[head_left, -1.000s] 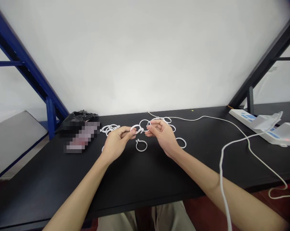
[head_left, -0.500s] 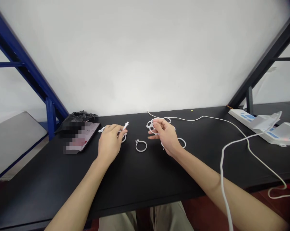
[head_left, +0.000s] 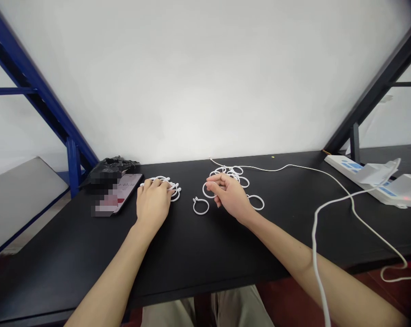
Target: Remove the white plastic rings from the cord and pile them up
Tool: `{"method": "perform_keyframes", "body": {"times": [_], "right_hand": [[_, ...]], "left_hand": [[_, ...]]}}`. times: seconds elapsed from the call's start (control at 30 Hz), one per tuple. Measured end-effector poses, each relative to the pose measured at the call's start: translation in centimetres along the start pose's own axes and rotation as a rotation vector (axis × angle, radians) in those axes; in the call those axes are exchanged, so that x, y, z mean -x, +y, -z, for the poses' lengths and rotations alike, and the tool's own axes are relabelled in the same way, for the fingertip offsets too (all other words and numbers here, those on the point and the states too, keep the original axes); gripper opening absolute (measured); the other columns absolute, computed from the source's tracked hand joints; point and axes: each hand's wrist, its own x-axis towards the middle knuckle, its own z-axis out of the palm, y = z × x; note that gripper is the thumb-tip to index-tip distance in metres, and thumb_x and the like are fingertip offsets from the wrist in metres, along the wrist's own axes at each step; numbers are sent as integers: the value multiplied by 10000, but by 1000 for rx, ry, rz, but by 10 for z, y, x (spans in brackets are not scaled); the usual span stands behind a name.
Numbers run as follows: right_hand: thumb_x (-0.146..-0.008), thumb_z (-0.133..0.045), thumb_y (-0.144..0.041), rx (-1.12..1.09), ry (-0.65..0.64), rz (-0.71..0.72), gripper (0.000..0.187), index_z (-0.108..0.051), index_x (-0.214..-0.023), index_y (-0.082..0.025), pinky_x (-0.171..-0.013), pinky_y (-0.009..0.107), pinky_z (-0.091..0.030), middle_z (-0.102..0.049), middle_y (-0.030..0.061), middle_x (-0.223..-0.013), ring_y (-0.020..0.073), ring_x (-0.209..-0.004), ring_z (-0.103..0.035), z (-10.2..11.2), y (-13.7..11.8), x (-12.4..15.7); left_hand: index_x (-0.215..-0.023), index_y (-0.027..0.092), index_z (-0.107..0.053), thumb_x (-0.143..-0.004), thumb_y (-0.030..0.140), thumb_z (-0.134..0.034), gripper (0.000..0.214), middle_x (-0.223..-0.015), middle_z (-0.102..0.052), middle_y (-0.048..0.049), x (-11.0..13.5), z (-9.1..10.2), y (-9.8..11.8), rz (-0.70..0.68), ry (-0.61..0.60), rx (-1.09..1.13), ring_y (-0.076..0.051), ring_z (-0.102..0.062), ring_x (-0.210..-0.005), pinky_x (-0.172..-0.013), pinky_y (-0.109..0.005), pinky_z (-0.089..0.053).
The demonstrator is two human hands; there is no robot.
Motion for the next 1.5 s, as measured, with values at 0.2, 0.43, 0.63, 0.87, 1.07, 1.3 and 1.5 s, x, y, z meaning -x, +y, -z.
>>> {"method": "perform_keyframes", "body": {"times": [0.2,0.43,0.63,0.87,1.07,1.3,1.5], "right_hand": [[-876,-610,-315,-13,-61,-27,375,-618,-1228,-189,-802,298,-560,-683,6,-865,93,-656,-651,3,-2,1],[-885,-602,-264,-221,-5,-38,164,-566,-1003,-156,-768,313,-603,-743,66,-895,147,-754,-724,-1,-1,-2],[-778,-714,-339,-207,28,46,208,-632,-786,-148,-625,279,-597,-692,19,-653,142,-600,-682,-1,-4,-2],[-794,-677,-398,-154,37,89,246,-637,-741,-162,-550,256,-571,-656,-1,-621,139,-554,-664,1,-4,-1],[-847,-608,-321,-97,44,81,234,-590,-667,-172,-499,226,-539,-621,-21,-568,109,-483,-623,2,-8,1],[-832,-642,-364,-96,31,90,235,-608,-705,-169,-505,218,-533,-628,-15,-616,107,-517,-624,2,-6,0],[-843,-635,-353,-9,-49,127,188,-653,-790,-173,-597,237,-545,-633,-10,-649,115,-591,-633,-3,-7,6]], "left_hand": [[-961,188,-687,-915,334,-416,311,-1019,-699,-142,0,1,3,26,28,37,-349,-527,-988,-790,-467,-411],[-942,194,-685,-912,364,-414,322,-1017,-707,-130,-1,4,5,57,48,68,-352,-533,-1011,-816,-467,-405],[-909,193,-672,-916,347,-415,300,-997,-706,-118,-1,5,7,26,85,118,-331,-534,-968,-822,-467,-398],[-865,220,-654,-909,318,-430,249,-944,-715,-71,-4,7,9,-7,128,297,-285,-554,-939,-858,-429,-413],[-903,232,-669,-874,336,-478,219,-880,-722,-45,-9,11,-4,238,119,526,-255,-608,-888,-794,-365,-458],[-956,217,-672,-895,345,-485,235,-987,-716,-51,-6,16,4,68,117,543,-247,-577,-923,-862,-383,-450],[-1242,255,-568,-840,472,-602,458,-1086,-665,-50,7,15,25,-295,-65,662,-232,-592,-1010,-923,-387,-456]]}}
